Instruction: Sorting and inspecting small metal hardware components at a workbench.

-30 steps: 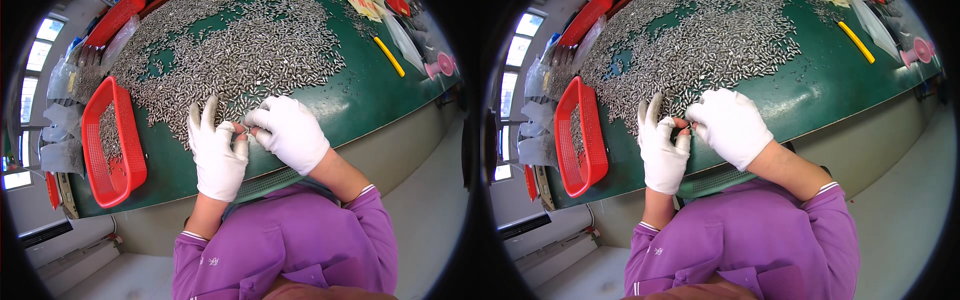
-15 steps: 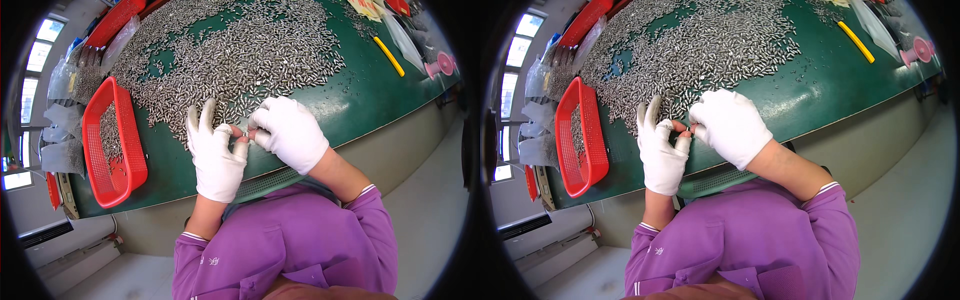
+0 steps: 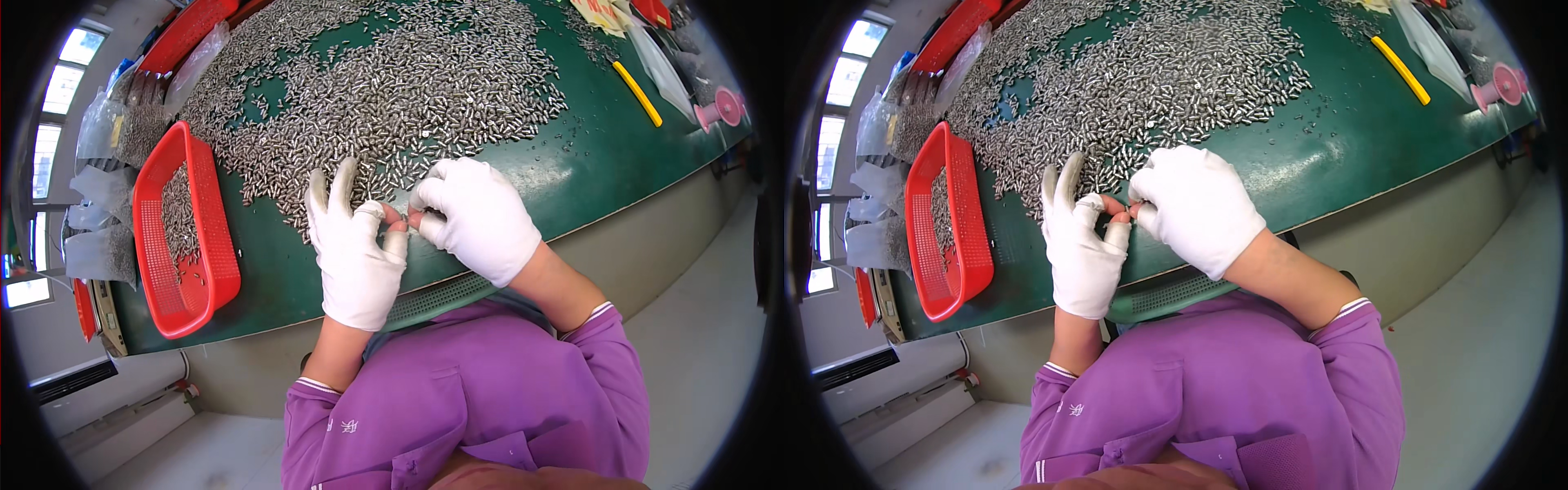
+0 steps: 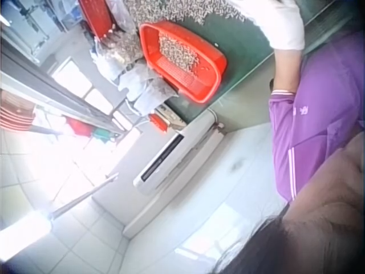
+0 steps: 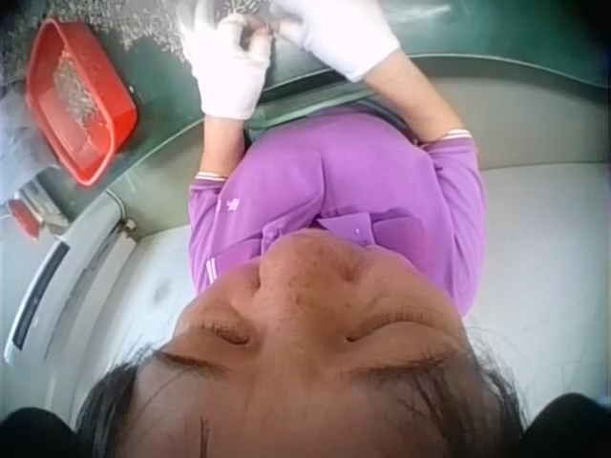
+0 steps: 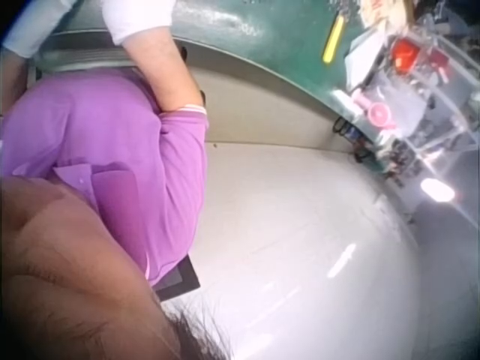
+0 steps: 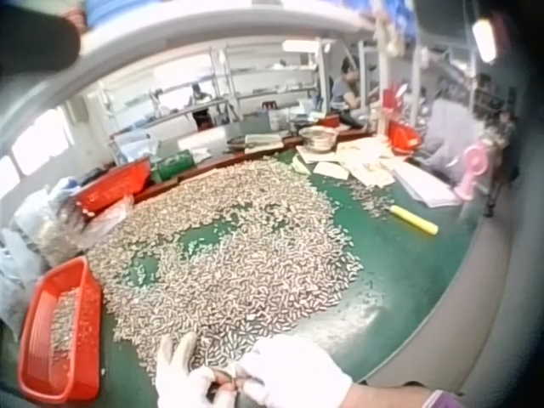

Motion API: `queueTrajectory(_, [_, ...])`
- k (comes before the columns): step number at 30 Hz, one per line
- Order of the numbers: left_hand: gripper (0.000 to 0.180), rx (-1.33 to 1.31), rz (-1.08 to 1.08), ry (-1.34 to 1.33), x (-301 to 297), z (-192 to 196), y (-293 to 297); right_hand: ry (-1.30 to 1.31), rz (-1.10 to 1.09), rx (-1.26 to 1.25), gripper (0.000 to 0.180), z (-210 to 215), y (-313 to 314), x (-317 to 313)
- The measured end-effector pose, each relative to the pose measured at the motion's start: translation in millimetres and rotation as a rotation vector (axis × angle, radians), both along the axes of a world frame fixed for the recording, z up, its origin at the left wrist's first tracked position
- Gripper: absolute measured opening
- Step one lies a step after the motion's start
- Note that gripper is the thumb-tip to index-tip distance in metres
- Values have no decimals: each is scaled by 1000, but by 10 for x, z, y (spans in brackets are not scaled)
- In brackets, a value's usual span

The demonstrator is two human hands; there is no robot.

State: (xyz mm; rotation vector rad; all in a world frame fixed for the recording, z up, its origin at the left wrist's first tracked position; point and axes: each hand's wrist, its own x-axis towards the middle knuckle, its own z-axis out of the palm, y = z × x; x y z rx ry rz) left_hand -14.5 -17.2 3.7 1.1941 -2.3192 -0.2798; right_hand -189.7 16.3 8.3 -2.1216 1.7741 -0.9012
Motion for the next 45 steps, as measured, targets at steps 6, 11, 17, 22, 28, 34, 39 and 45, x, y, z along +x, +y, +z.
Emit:
queueTrajectory(6, [13, 6, 45, -29, -10, 31, 15, -2, 10, 11, 13, 27, 31, 14])
queueTrajectory(11, [15, 9, 4, -3, -3, 9, -13, 19, 2, 2, 13, 27, 26, 15])
queueTrajectory(17, [13, -13, 47, -21, -11, 37, 16, 42, -5, -3, 12, 6, 50, 37])
queueTrajectory(22, [16, -48, 5, -31, 5, 45, 65, 32, 48, -7, 13, 12, 101, -7])
queueTrajectory(28, [24, 21, -212, -75, 119, 161, 320, 84, 245, 63, 14, 75, 324, -150])
queueTrajectory(34, [23, 11, -136, -37, 159, 158, 242, -85, 212, 80, 14, 106, 233, -188])
queueTrajectory(39, [24, -149, 68, -42, -37, 15, -49, 49, -68, -43, 16, -2, 3, -15])
queueTrajectory(45, [21, -146, 47, -64, -72, 12, -101, 81, -55, -58, 11, -13, -75, 38])
